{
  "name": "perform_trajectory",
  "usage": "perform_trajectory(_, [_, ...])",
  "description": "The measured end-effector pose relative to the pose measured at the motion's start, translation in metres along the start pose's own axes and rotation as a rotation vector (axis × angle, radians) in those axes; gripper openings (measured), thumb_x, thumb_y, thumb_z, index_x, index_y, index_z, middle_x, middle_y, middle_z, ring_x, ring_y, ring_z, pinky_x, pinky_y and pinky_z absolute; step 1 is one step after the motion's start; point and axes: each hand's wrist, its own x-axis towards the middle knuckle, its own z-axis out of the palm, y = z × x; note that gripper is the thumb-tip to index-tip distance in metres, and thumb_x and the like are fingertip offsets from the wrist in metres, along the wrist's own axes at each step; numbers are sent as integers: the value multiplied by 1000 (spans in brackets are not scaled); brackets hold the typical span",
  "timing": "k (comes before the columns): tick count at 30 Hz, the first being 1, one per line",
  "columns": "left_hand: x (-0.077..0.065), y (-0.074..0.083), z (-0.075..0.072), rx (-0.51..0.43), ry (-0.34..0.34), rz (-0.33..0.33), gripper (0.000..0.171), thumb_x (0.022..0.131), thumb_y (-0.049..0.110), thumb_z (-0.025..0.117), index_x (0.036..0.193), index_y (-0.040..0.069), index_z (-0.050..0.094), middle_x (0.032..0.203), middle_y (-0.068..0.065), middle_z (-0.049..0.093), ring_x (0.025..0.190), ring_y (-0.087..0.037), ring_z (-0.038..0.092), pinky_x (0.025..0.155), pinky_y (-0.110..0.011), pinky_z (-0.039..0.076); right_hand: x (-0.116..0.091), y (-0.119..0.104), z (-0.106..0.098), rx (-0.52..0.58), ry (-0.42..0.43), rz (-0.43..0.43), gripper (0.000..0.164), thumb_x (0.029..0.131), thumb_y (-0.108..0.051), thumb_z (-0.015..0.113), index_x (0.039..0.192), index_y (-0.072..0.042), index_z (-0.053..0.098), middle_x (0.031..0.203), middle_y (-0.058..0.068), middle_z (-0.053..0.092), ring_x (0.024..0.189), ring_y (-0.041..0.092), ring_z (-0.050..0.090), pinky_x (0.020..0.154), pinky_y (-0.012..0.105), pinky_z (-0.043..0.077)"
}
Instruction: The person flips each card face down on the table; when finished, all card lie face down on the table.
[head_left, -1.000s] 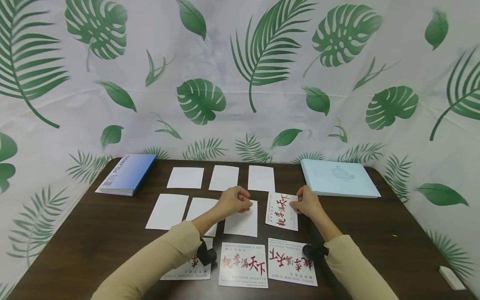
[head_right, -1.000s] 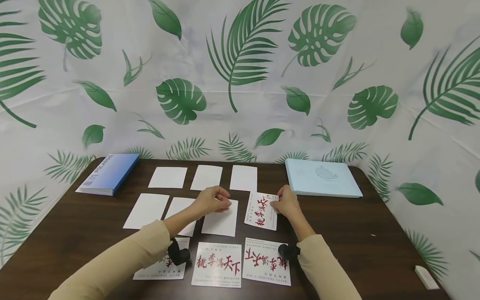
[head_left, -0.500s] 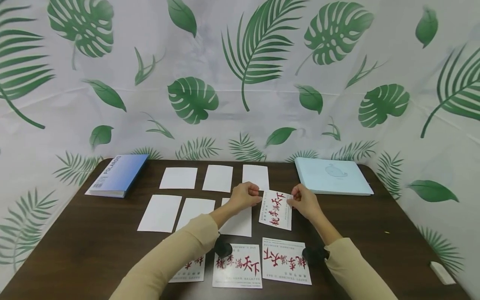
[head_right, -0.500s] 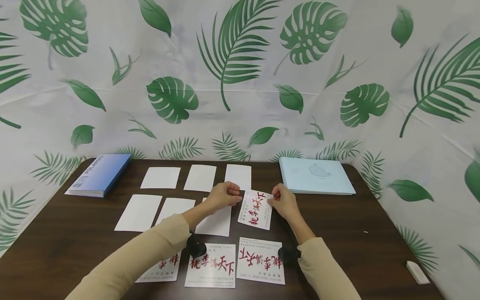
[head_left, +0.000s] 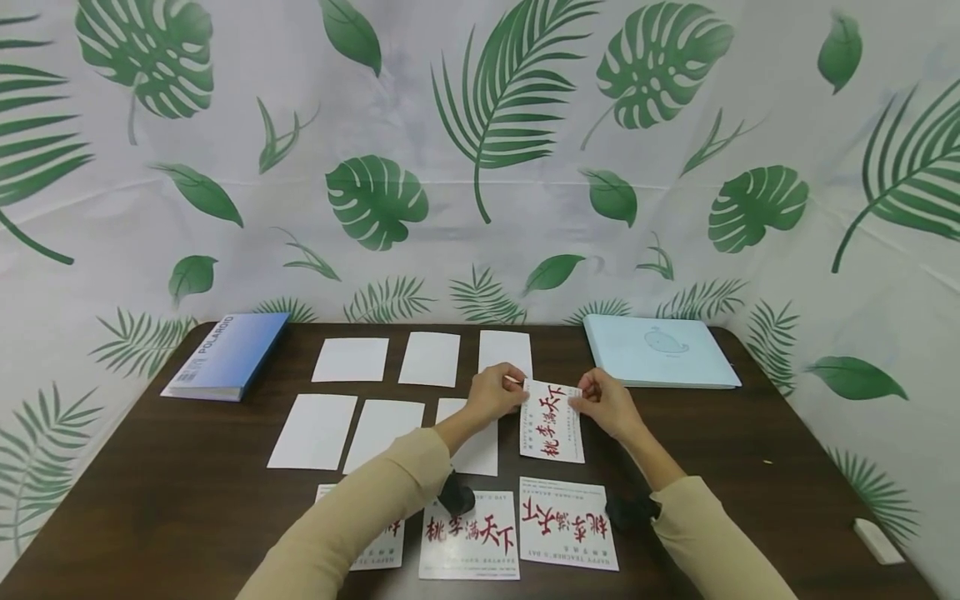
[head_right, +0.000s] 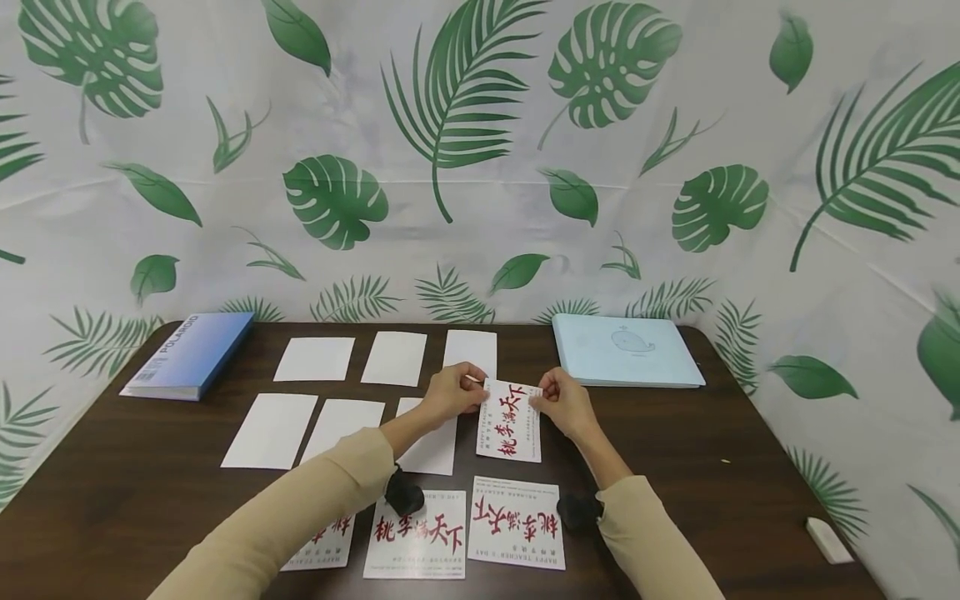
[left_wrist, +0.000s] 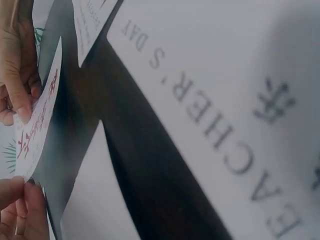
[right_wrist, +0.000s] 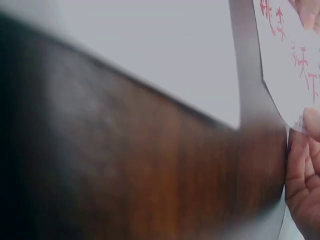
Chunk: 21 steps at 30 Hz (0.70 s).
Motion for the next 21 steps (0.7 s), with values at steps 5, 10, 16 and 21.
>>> perform_trajectory(5, [-1, 1, -1, -62, 0, -36, 21, 80, -6, 64, 100, -2, 62, 71, -2, 55, 59, -10, 56, 56, -24, 56, -12, -15, 8, -90, 99, 10, 23, 79, -4, 71, 94, -1, 53, 78, 9, 55, 68, 17, 51, 56, 22, 42])
perform_trajectory(10, [-2, 4, -4, -109, 11, -46, 24, 77, -8, 60, 101, -3, 61, 71, -1, 54, 58, -11, 56, 56, -25, 57, -29, -39, 26, -30, 56, -133, 19, 79, -9, 74, 86, -4, 57, 72, 3, 54, 63, 11, 49, 52, 21, 42])
perform_trajectory(16, [-5, 10, -3, -121, -1, -39, 26, 75, -8, 58, 101, -3, 61, 72, -3, 58, 58, -11, 58, 56, -25, 57, -39, -57, 43, -41, -36, -52, 26, 77, -20, 78, 85, -4, 59, 71, 2, 57, 61, 8, 49, 50, 19, 42])
perform_trajectory(21, [-9, 14, 0, -124, 6, -50, 26, 74, -8, 58, 99, -2, 61, 76, -6, 61, 59, -12, 61, 56, -26, 57, -42, -64, 46, -77, -17, -8, 28, 75, -21, 78, 84, -5, 57, 68, 0, 57, 58, 8, 48, 49, 20, 40])
